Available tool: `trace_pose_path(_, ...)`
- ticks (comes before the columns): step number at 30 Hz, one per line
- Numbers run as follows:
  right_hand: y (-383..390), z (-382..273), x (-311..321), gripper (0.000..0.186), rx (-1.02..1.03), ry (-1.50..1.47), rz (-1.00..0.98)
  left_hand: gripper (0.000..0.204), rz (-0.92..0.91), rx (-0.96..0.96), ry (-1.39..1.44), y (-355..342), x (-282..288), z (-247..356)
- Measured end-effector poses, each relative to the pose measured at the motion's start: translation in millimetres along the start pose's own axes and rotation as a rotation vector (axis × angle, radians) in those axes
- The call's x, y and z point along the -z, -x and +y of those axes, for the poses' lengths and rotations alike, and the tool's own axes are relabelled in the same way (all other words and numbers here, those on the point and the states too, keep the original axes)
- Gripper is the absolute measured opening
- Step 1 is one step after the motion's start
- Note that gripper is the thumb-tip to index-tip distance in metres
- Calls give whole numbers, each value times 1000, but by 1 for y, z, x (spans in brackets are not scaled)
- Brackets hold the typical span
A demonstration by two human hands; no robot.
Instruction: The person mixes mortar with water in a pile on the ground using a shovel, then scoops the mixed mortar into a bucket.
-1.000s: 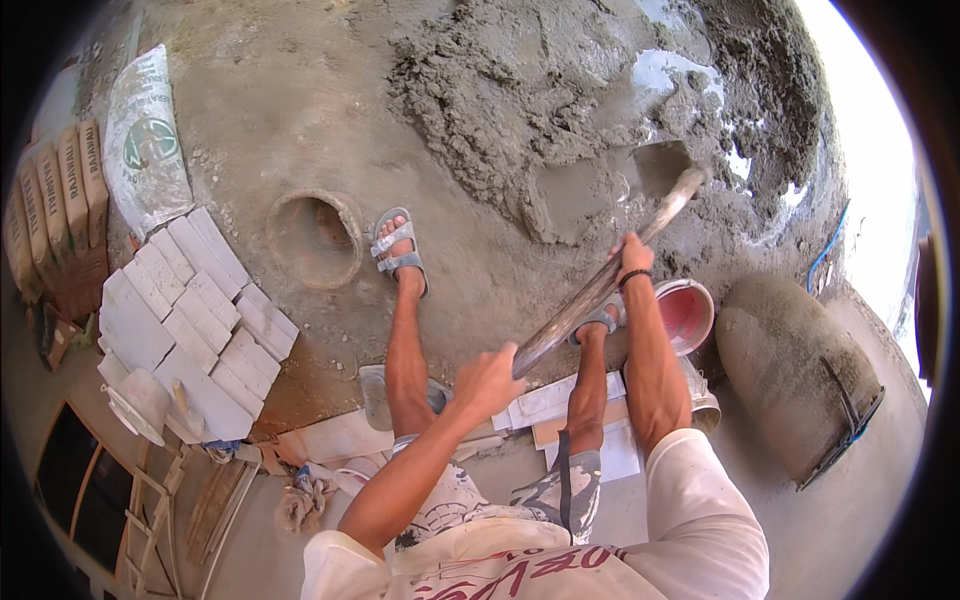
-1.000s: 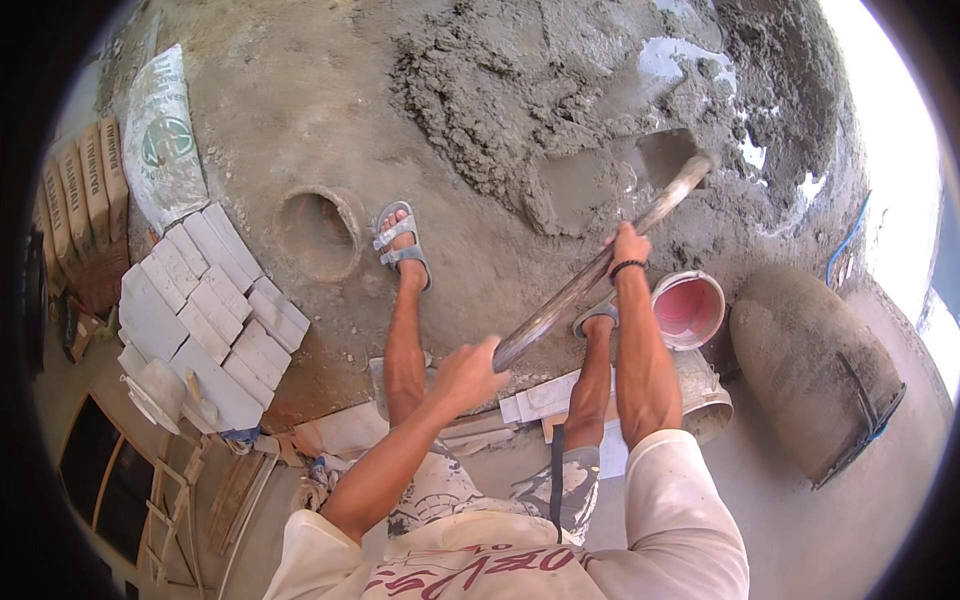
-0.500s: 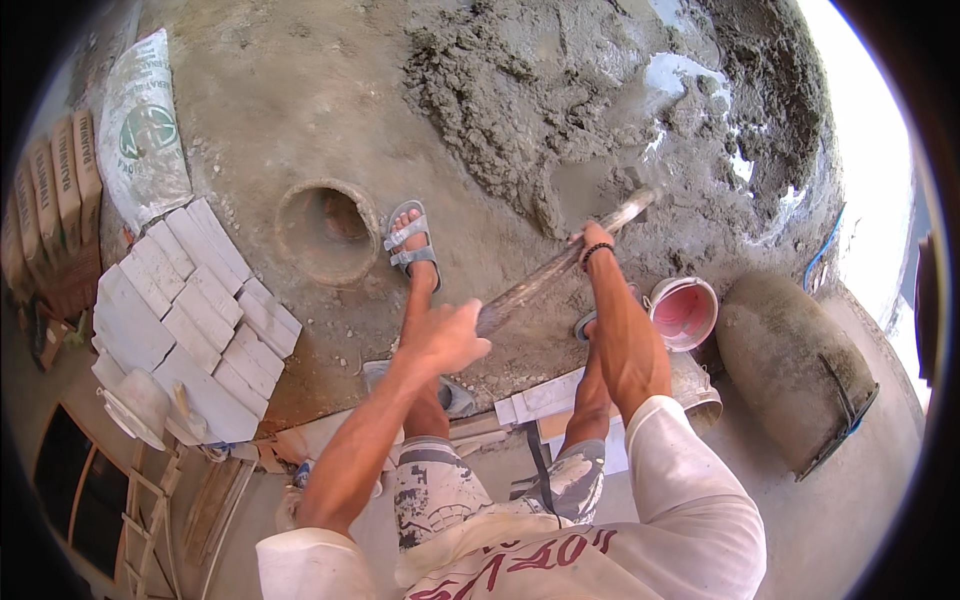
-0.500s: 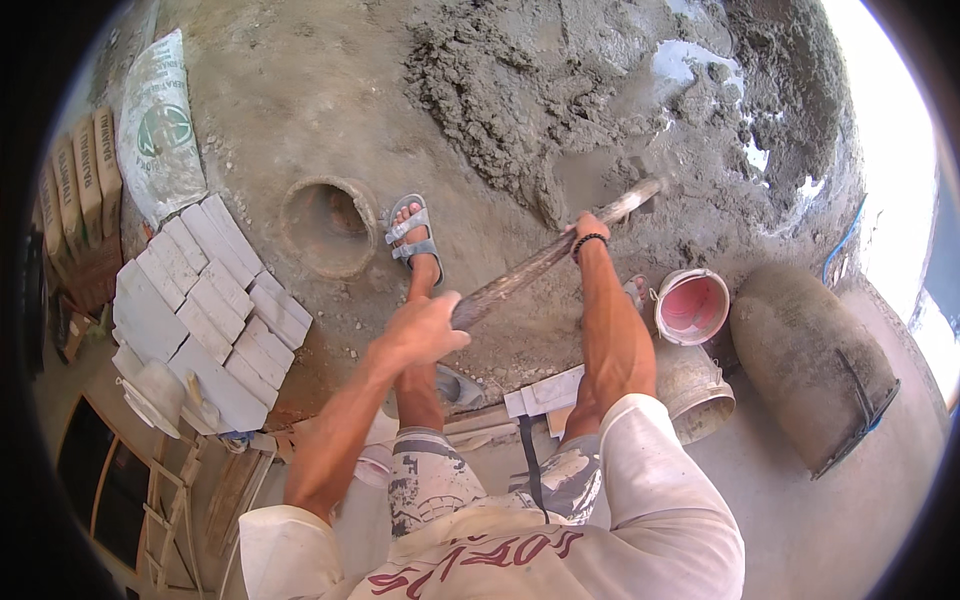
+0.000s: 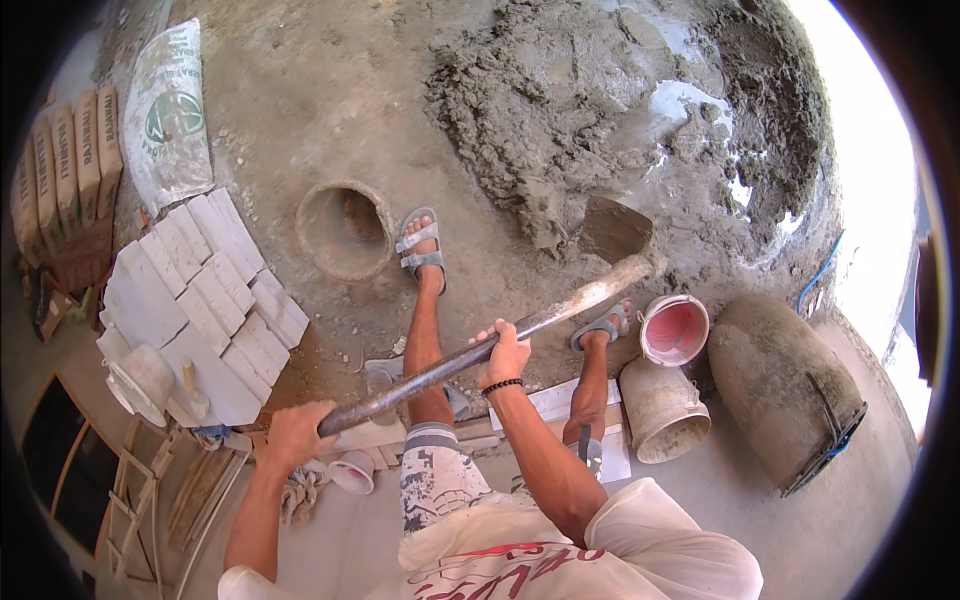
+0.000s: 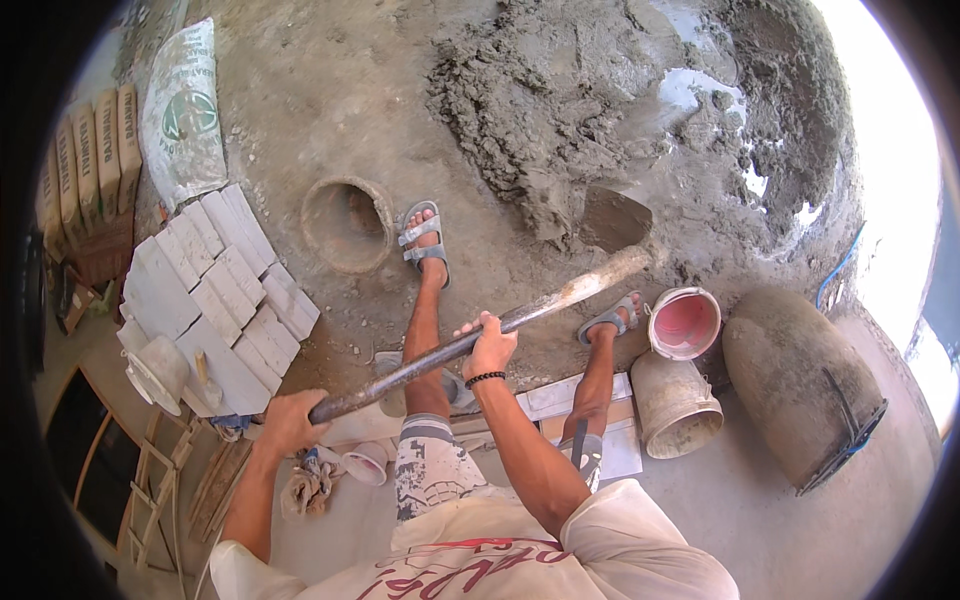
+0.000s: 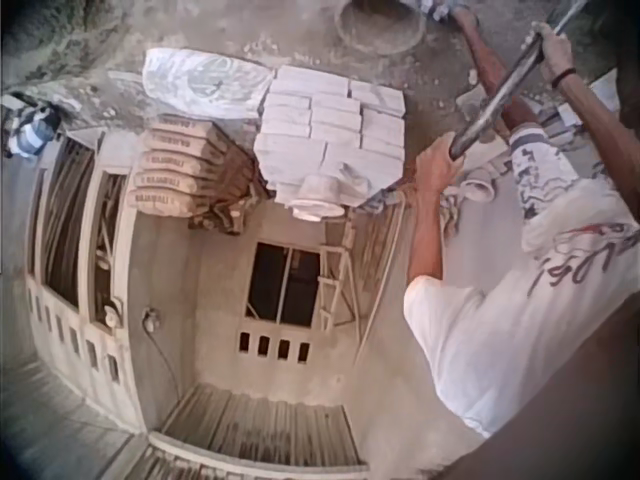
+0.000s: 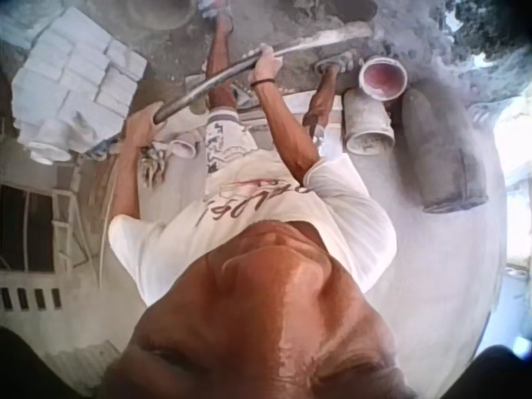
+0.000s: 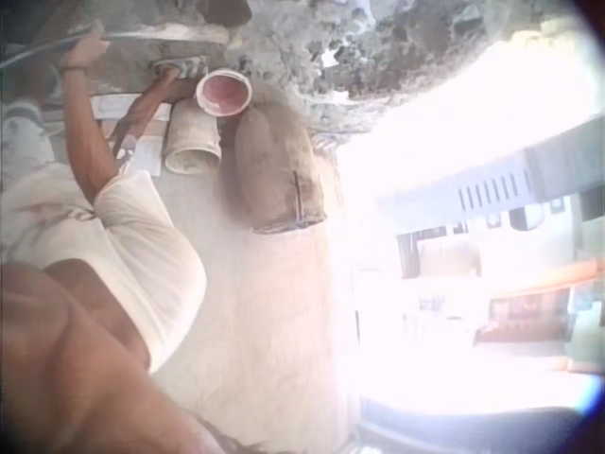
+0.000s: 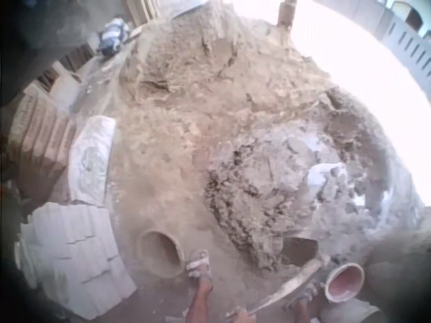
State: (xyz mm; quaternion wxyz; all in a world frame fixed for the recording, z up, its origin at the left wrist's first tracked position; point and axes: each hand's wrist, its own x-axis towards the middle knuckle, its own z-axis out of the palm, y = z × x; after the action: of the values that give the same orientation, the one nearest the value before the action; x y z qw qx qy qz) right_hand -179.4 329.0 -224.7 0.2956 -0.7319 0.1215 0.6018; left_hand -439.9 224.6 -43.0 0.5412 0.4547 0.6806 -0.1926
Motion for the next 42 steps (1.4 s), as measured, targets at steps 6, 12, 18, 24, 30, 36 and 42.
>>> trace_pose_path(6,-163,-47,10,14,-86,382,77,37,-35,151,178,-68,-77,132)
trace_pose_path(12,-215,-132,35,12,249,486,22,43,-95,111,468,-119,-110,195)
trace_pose_path(18,-297,-271,14,17,297,672,31,51,-42,-53,529,-211,-128,285)
trace_pose_path(24,-307,-106,64,28,421,1045,172,46,-155,102,628,-127,-145,210)
trace_pose_path(30,-145,-5,17,20,-24,469,43,40,-34,-39,468,-61,-96,50)
trace_pose_path(36,-18,13,52,23,8,103,-32,34,-75,75,147,-11,-104,-8)
trace_pose_path(42,9,-13,57,16,-14,267,-4,30,-139,190,134,50,-93,44)
